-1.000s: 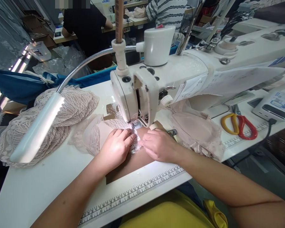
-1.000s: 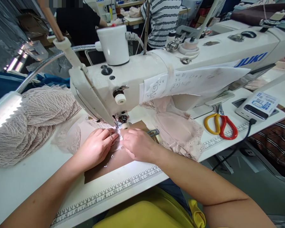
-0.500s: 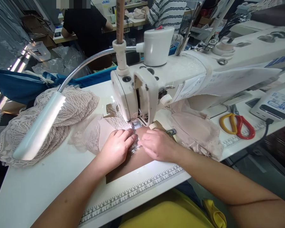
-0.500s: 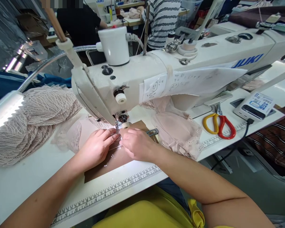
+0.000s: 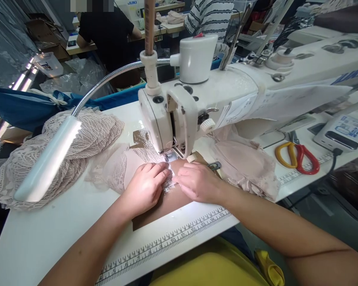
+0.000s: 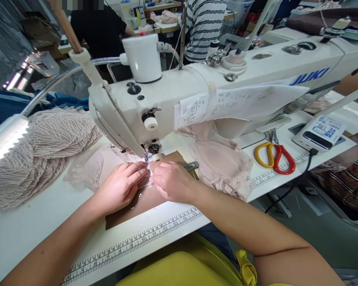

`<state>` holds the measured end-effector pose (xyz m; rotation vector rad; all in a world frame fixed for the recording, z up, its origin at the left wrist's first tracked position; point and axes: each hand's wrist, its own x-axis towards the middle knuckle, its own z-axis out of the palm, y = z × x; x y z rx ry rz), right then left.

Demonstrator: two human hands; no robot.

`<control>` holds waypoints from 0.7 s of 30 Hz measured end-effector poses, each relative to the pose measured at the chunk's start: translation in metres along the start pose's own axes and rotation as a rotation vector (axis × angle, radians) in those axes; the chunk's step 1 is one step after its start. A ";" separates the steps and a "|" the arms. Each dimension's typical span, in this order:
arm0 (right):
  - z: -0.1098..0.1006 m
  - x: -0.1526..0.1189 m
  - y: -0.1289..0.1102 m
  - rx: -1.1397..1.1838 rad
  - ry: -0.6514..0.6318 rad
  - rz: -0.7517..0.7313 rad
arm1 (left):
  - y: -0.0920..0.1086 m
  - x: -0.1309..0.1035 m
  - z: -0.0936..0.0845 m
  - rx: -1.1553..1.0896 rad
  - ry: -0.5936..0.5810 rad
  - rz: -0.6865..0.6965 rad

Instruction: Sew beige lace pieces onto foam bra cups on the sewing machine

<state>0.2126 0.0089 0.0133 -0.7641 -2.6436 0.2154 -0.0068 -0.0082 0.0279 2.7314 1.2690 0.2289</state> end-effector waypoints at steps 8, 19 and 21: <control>0.000 -0.001 0.000 0.004 -0.002 0.000 | -0.005 0.001 0.003 0.057 0.019 0.020; 0.001 0.012 -0.004 -0.043 -0.068 0.179 | -0.017 0.008 0.005 0.121 0.046 -0.034; 0.000 0.014 -0.005 -0.060 -0.074 0.203 | -0.017 0.009 0.006 0.125 0.050 -0.050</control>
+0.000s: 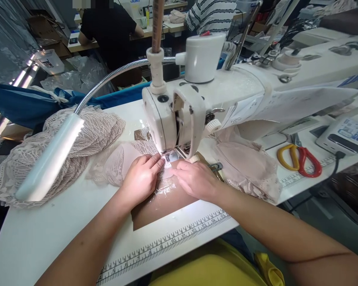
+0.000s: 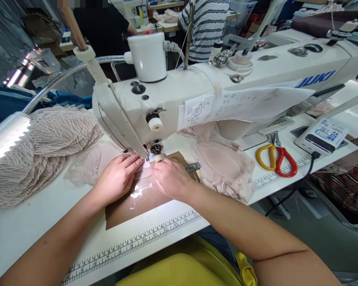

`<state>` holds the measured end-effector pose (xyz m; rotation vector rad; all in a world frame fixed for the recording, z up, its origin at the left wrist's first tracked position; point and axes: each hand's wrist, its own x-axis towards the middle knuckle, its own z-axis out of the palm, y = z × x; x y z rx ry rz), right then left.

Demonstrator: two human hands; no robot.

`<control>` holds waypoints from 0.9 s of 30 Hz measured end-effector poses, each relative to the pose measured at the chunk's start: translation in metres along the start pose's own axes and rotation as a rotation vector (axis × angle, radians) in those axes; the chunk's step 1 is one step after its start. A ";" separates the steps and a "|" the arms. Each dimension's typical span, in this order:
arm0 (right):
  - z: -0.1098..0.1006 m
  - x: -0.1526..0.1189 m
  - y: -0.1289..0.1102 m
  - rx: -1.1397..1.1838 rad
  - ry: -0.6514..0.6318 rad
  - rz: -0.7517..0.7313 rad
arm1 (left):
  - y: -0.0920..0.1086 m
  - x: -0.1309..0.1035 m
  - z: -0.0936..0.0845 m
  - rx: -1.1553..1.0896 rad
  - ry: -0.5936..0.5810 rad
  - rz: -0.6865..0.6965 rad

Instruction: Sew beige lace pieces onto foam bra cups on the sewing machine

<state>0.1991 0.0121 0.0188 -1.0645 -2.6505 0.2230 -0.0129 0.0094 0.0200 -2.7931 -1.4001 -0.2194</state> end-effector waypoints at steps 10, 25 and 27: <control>0.002 0.007 -0.001 -0.029 -0.019 0.098 | -0.005 -0.002 0.002 -0.048 0.078 -0.113; -0.056 -0.020 0.004 0.026 -0.144 0.136 | -0.002 -0.012 0.003 -0.068 0.162 -0.231; -0.064 -0.033 0.007 -0.071 -0.167 0.180 | -0.003 -0.013 0.000 -0.084 0.162 -0.269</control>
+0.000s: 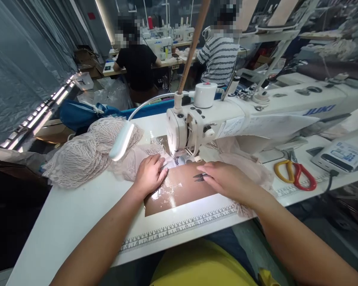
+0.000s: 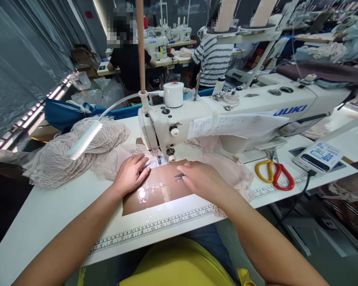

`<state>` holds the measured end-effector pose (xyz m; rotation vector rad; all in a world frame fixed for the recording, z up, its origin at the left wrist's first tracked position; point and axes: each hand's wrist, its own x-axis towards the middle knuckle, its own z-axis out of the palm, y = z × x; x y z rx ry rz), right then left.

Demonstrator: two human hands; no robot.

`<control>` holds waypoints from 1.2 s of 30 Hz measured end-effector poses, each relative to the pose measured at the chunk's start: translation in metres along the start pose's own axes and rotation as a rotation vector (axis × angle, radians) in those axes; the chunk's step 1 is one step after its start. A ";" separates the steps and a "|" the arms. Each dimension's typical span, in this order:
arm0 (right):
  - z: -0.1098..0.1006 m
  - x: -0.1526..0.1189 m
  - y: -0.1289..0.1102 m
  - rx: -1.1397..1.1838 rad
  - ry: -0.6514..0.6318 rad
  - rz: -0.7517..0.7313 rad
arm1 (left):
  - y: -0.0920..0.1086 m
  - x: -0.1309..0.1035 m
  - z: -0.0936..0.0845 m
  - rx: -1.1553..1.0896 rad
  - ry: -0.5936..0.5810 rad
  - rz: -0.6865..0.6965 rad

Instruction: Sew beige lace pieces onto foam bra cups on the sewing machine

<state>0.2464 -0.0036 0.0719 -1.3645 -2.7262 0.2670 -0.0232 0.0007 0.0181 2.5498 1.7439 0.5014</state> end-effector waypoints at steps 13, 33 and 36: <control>0.028 -0.011 0.021 -0.163 -0.030 -0.131 | 0.046 -0.042 -0.062 -0.615 -0.577 0.286; 0.015 0.004 -0.004 0.355 0.006 -0.063 | 0.000 -0.024 -0.032 -1.094 -0.290 -0.498; 0.018 0.015 -0.013 0.513 0.014 -0.154 | 0.001 -0.025 -0.031 -1.192 -0.310 -0.498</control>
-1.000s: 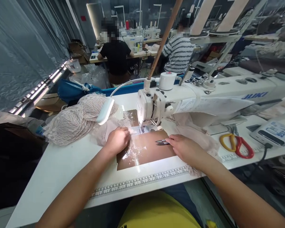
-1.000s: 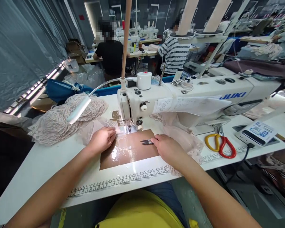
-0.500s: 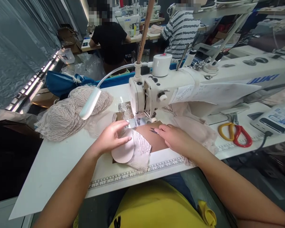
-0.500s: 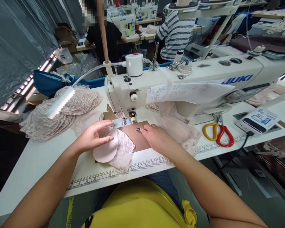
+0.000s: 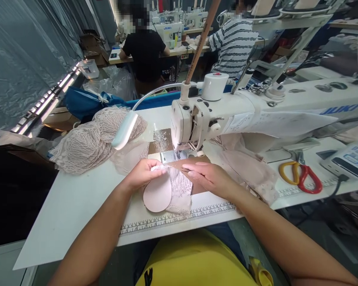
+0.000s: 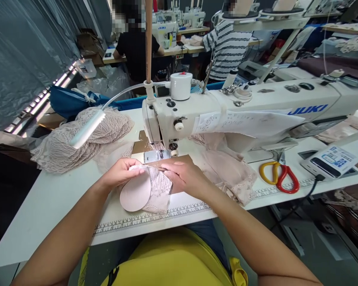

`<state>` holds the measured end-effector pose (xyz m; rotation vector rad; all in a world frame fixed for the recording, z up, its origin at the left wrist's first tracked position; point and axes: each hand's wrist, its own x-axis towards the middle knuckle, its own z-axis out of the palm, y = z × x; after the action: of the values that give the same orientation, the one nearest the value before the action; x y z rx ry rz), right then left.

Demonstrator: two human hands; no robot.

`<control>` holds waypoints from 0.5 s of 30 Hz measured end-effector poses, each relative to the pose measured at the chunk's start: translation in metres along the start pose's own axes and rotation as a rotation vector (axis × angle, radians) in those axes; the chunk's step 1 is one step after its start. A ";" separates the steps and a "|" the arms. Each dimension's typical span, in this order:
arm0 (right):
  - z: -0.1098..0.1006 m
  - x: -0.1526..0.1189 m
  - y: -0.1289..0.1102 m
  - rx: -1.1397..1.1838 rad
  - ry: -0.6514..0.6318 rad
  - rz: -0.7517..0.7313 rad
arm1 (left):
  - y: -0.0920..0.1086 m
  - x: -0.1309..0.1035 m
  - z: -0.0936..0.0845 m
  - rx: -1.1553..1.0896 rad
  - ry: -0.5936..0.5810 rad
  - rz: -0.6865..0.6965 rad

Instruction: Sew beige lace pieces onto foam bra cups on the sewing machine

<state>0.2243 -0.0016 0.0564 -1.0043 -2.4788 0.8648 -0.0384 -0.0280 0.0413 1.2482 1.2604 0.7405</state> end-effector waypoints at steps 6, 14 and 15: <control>0.010 0.022 -0.008 0.239 0.032 -0.071 | 0.001 -0.004 0.005 -0.116 -0.172 0.038; 0.018 0.029 -0.020 0.354 -0.025 -0.106 | 0.002 -0.004 0.011 -0.069 -0.242 0.095; 0.020 0.029 -0.019 0.369 -0.018 -0.104 | 0.001 -0.003 0.012 -0.064 -0.239 0.089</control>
<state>0.1839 0.0003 0.0560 -0.7354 -2.2456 1.2408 -0.0278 -0.0338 0.0413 1.3049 0.9855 0.6684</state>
